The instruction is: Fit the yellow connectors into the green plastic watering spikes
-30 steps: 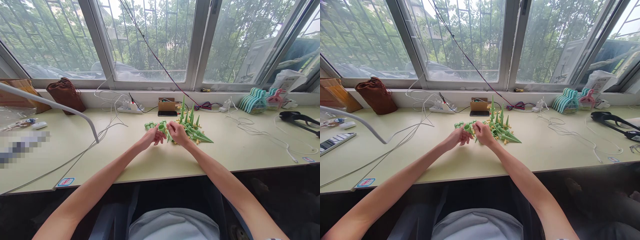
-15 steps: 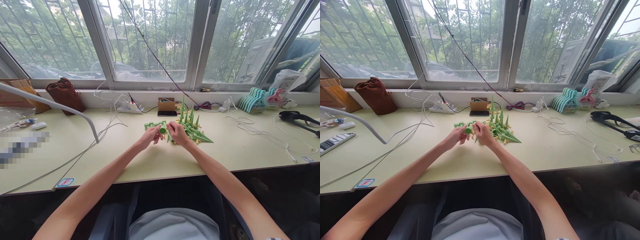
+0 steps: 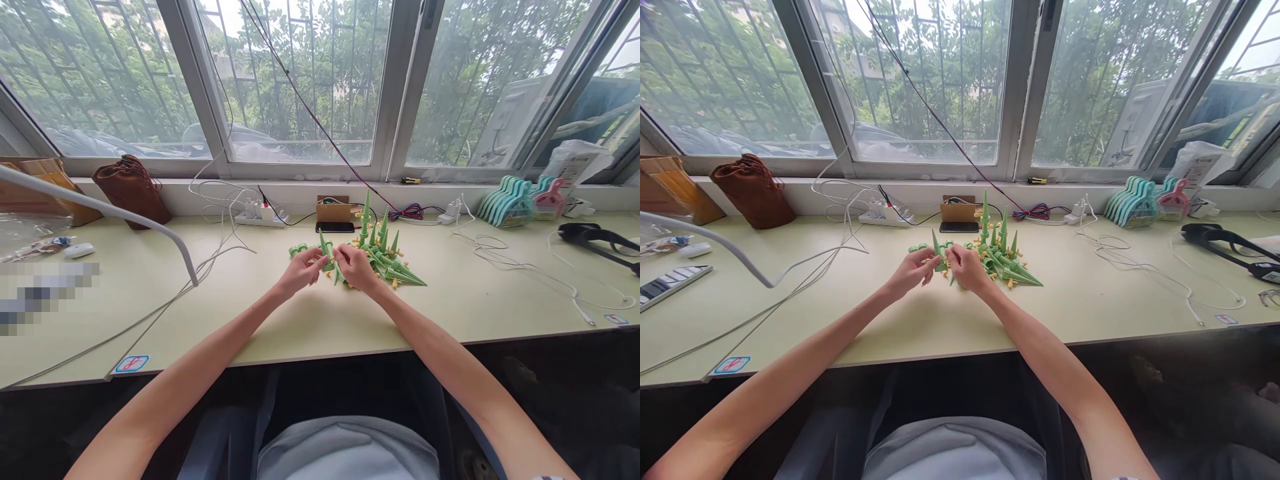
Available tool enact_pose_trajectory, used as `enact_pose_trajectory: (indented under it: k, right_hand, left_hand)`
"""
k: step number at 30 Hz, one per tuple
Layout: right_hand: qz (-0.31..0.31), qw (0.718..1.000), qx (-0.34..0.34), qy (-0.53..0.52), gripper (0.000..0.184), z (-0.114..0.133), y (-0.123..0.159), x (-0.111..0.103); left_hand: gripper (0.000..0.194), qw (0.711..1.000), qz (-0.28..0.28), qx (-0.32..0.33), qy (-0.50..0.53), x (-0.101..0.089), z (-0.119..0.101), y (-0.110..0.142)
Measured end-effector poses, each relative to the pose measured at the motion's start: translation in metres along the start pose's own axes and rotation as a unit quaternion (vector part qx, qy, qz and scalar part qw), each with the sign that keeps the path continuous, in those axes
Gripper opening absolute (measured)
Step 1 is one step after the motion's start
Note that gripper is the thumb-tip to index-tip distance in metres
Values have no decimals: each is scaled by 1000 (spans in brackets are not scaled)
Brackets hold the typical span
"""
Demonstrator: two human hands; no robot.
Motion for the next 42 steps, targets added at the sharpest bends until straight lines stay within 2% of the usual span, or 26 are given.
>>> enact_pose_trajectory:
  k: [9,17,28,37,42]
  right_hand:
    - [1,1000,-6,8,35,-1,-1,0]
    - [10,1000,-3,28,38,-6,0,3]
    - [10,999,8,37,38,-12,-1,3]
    - [-29,999,20,24,41,-6,-1,-4]
    - [-57,998,19,19,40,-2,-2,-10]
  left_hand:
    - [38,993,-55,71,-77,-6,0,-3]
    - [29,983,-69,107,-133,-6,-5,-1]
    - [33,969,-74,133,-195,-6,-8,1]
    - [42,983,-92,73,-145,-9,-1,-2]
    - [51,996,-66,13,-56,-9,8,-4]
Point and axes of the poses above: each hand's wrist, its own y-axis away from the middle knuckle, its own x-axis out of the palm, z = x × y, the point moved 8 cm from there along -y, towards the middle knuckle, and after that the axes turned 5 degrees about -x, right-handed, at the moved point
